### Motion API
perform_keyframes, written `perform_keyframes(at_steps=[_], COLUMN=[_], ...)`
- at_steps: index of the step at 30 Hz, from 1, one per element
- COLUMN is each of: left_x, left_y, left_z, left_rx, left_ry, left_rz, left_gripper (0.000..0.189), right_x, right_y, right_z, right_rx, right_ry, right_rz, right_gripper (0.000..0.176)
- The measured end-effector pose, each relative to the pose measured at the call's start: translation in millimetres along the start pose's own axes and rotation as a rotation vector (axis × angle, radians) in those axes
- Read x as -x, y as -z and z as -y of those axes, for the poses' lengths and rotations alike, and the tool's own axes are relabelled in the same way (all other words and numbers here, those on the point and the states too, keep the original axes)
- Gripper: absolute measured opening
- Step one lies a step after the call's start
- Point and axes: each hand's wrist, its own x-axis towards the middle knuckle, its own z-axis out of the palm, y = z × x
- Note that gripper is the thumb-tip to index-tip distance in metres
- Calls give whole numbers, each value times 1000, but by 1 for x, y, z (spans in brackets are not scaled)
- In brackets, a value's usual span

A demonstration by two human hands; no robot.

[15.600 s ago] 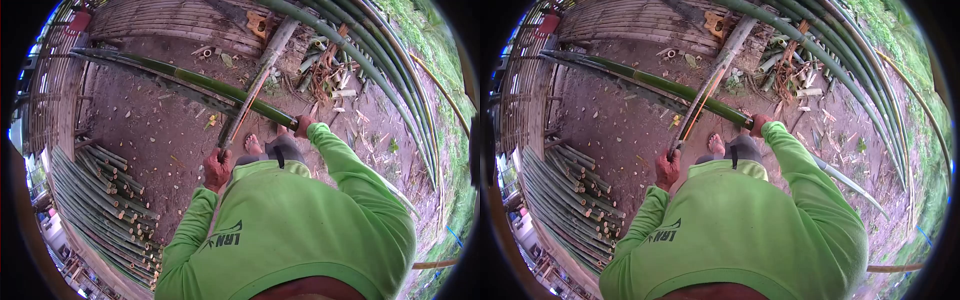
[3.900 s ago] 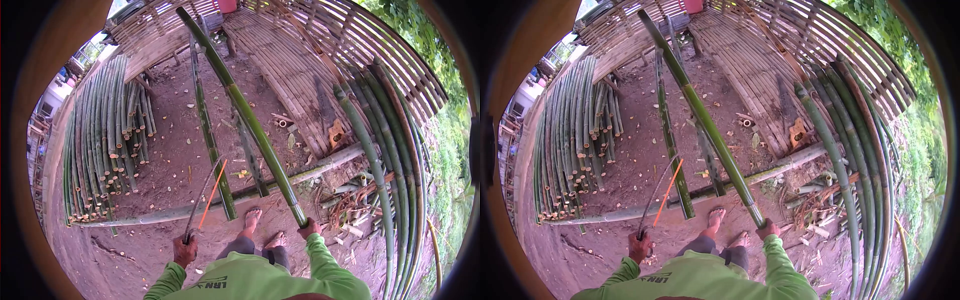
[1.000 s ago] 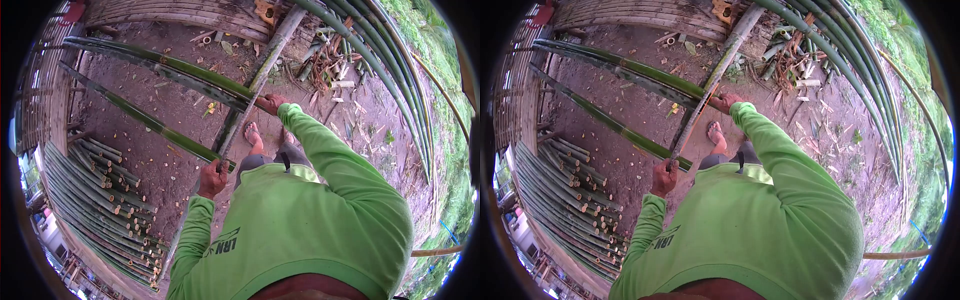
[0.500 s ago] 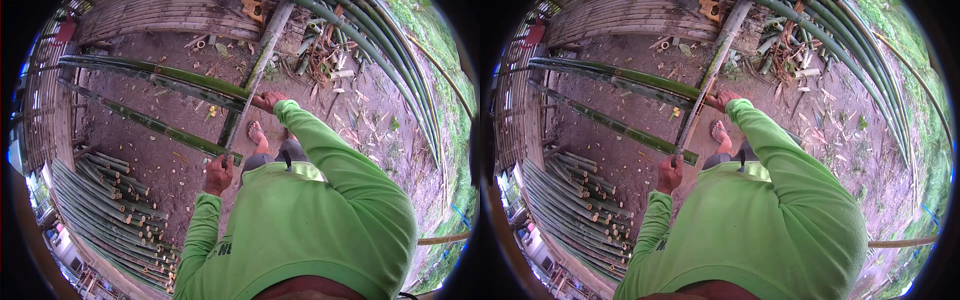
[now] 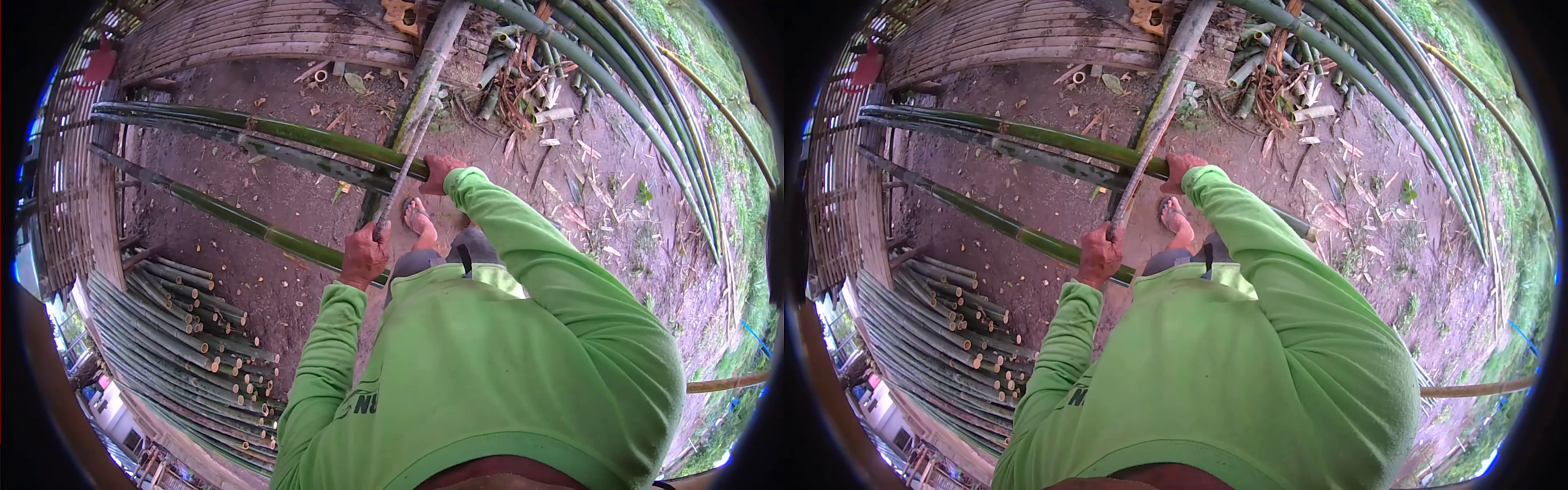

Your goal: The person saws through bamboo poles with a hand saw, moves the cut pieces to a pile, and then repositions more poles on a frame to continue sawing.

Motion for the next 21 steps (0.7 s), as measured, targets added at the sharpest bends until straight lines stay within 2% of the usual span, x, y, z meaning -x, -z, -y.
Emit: perform_keyframes(at_steps=[3, 8, 11, 18, 21], left_x=[11, 94, 92, 84, 95], left_y=[8, 61, 77, 70, 72], left_z=[-5, -10, -12, -23, -18], left_rx=[11, -42, 30, -51, -42], left_ry=[8, 145, 229, 115, 195], left_rz=[10, 62, 147, 121, 145], left_gripper=[30, 27, 27, 29, 28], right_x=[1, -4, 2, 17, 11], right_y=[2, -8, -4, -3, -11], right_z=[9, 8, 9, 19, 10], right_rx=[77, 137, 91, 60, 75], right_ry=[-87, -142, -101, -135, -99], right_rz=[9, -32, -29, -61, -56], right_gripper=[33, 29, 26, 25, 28])
